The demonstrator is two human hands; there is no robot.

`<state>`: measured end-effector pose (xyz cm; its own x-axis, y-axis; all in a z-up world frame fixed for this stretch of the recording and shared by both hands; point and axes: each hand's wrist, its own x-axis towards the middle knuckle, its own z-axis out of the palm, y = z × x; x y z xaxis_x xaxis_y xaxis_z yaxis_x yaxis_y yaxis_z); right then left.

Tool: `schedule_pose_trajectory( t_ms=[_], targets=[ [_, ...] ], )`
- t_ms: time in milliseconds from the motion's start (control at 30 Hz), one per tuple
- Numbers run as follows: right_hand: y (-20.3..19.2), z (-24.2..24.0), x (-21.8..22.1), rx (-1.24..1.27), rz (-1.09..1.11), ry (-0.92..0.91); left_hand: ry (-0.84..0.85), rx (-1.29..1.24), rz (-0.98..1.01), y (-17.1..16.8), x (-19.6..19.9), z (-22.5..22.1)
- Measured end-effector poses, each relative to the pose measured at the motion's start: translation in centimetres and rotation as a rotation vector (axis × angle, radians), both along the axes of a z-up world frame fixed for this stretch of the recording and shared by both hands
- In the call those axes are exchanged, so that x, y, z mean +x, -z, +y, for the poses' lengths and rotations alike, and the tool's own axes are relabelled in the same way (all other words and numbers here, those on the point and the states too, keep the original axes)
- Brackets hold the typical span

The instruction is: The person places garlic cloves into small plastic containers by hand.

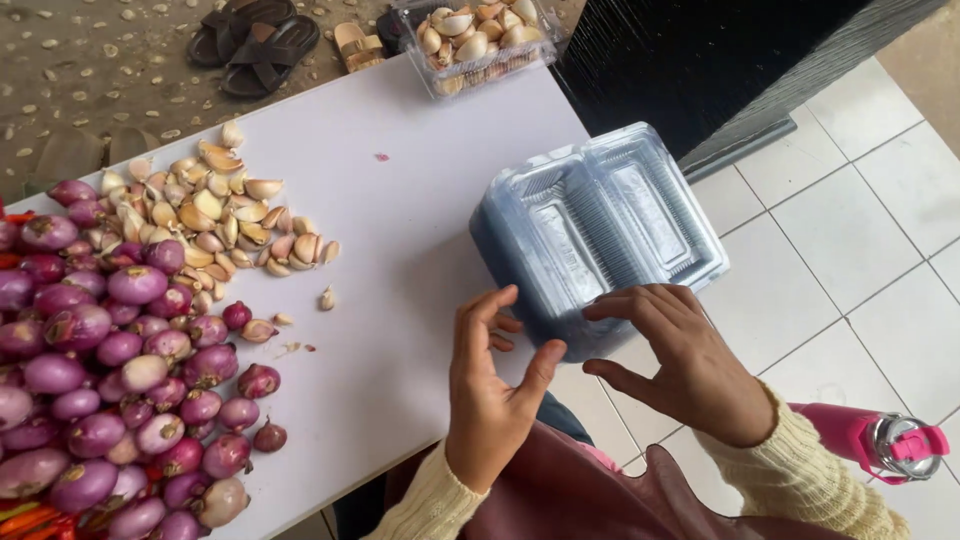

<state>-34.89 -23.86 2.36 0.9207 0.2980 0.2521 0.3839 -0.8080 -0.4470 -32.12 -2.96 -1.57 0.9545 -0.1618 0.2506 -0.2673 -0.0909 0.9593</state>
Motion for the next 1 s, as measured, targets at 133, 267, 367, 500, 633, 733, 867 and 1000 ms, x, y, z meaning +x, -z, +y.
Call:
schedule_pose_trajectory(
  t_ms=[133,267,367,500,633,733,867,1000],
  targets=[
    [-0.2,0.4,-0.4,0.039,0.03,0.01,0.022,-0.029,0.002,-0.1,-0.8,-0.3],
    [-0.1,0.0,-0.2,0.065,0.051,0.018,0.067,-0.046,0.039,-0.1,-0.8,-0.7],
    [-0.1,-0.3,-0.2,0.097,0.1,0.027,0.082,-0.048,0.065,-0.1,-0.7,-0.7],
    [-0.1,-0.9,0.1,0.144,0.101,0.004,0.101,-0.072,0.059,0.4,-0.4,-1.1],
    [0.0,-1.0,0.0,0.205,0.065,-0.02,0.105,-0.052,0.072,0.6,-0.3,-1.0],
    [-0.3,-0.6,-0.4,0.174,-0.056,-0.019,0.089,-0.018,0.046,0.2,-0.4,-1.1],
    [-0.1,-0.3,-0.6,0.049,-0.329,-0.046,0.081,0.022,-0.064,-1.0,-0.1,-1.0],
    [0.3,0.7,-1.3,0.032,-0.387,0.049,0.065,0.104,-0.087,-1.3,-0.4,-1.0]
  ],
)
